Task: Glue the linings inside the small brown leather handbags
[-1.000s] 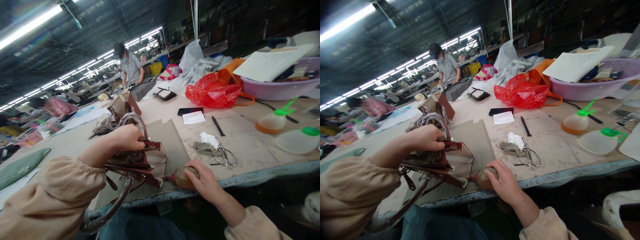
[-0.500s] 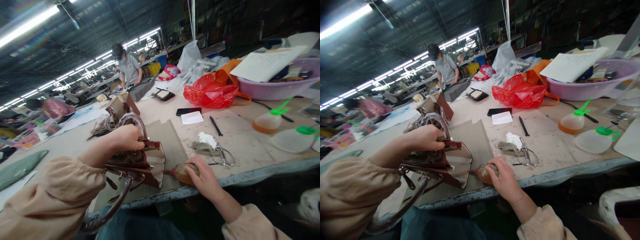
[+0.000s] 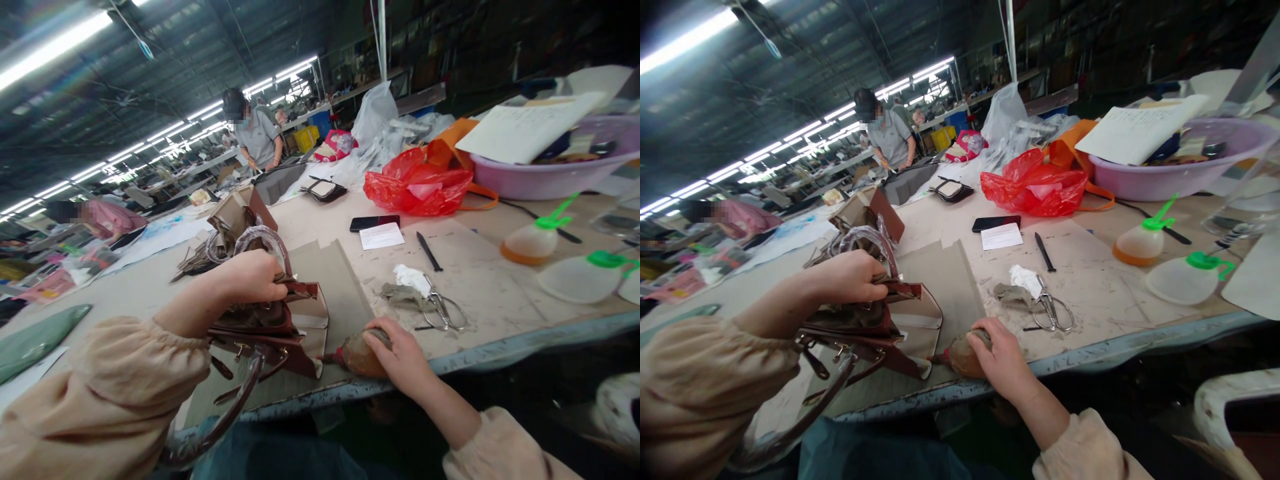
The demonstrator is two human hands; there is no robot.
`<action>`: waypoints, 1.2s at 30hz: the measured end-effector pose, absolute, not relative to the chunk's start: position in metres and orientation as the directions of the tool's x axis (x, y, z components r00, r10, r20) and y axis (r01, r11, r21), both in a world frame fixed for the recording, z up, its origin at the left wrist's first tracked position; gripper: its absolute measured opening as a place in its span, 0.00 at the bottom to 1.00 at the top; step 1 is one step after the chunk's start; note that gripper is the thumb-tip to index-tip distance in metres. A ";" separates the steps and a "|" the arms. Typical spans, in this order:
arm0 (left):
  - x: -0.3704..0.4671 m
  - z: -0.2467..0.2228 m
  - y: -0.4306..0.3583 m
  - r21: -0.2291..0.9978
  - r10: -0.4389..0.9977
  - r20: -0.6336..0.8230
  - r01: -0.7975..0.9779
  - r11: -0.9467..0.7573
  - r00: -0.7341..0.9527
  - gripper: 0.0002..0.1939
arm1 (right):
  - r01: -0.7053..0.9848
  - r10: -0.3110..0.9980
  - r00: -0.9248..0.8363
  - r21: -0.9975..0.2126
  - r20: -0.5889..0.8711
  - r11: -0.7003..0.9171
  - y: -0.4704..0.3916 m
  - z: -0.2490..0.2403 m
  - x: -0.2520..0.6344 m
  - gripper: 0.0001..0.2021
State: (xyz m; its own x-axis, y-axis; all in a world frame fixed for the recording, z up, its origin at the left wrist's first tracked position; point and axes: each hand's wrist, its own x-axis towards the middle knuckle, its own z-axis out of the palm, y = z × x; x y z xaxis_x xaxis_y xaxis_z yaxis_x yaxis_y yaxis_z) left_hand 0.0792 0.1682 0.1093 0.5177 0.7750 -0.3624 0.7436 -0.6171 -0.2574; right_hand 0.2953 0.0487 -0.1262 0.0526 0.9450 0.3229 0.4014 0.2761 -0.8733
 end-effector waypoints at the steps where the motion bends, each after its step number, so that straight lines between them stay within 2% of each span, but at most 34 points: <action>1: 0.079 0.109 0.168 -0.262 0.776 -0.367 0.743 -0.616 0.513 0.14 | 0.402 0.939 0.076 -0.872 0.334 0.278 0.049 -0.127 0.295 0.05; 5: 0.080 0.110 0.168 -0.286 0.784 -0.378 0.744 -0.604 0.492 0.14 | 0.426 0.893 0.181 -0.851 0.412 0.306 0.054 -0.129 0.295 0.06; 10: 0.080 0.109 0.168 -0.280 0.778 -0.372 0.738 -0.614 0.507 0.14 | 0.437 0.920 0.073 -0.841 0.386 0.318 0.051 -0.127 0.298 0.05; 16: 0.080 0.109 0.167 -0.281 0.787 -0.360 0.746 -0.604 0.501 0.15 | 0.447 0.880 0.159 -0.827 0.448 0.340 0.054 -0.129 0.298 0.05; 22: 0.081 0.109 0.167 -0.298 0.780 -0.374 0.731 -0.614 0.502 0.14 | 0.386 0.952 0.041 -0.883 0.305 0.266 0.050 -0.119 0.300 0.06; 27: 0.081 0.109 0.167 -0.321 0.785 -0.380 0.726 -0.608 0.489 0.15 | 0.362 0.976 0.051 -0.915 0.212 0.179 0.052 -0.117 0.301 0.08; 31: 0.083 0.109 0.168 -0.325 0.780 -0.374 0.717 -0.617 0.502 0.15 | 0.369 0.953 0.109 -0.902 0.282 0.224 0.054 -0.121 0.299 0.09; 36: 0.085 0.108 0.168 -0.321 0.784 -0.383 0.726 -0.608 0.488 0.16 | 0.386 0.943 0.018 -0.872 0.333 0.300 0.052 -0.124 0.298 0.06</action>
State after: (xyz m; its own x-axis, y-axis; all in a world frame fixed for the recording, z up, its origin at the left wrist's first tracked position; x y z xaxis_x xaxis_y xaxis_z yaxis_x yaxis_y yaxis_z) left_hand 0.0852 0.1682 0.1083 0.4883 0.7843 -0.3826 0.7257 -0.6085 -0.3212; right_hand 0.2979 0.0520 -0.1239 0.0182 0.9429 0.3327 0.3863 0.3003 -0.8721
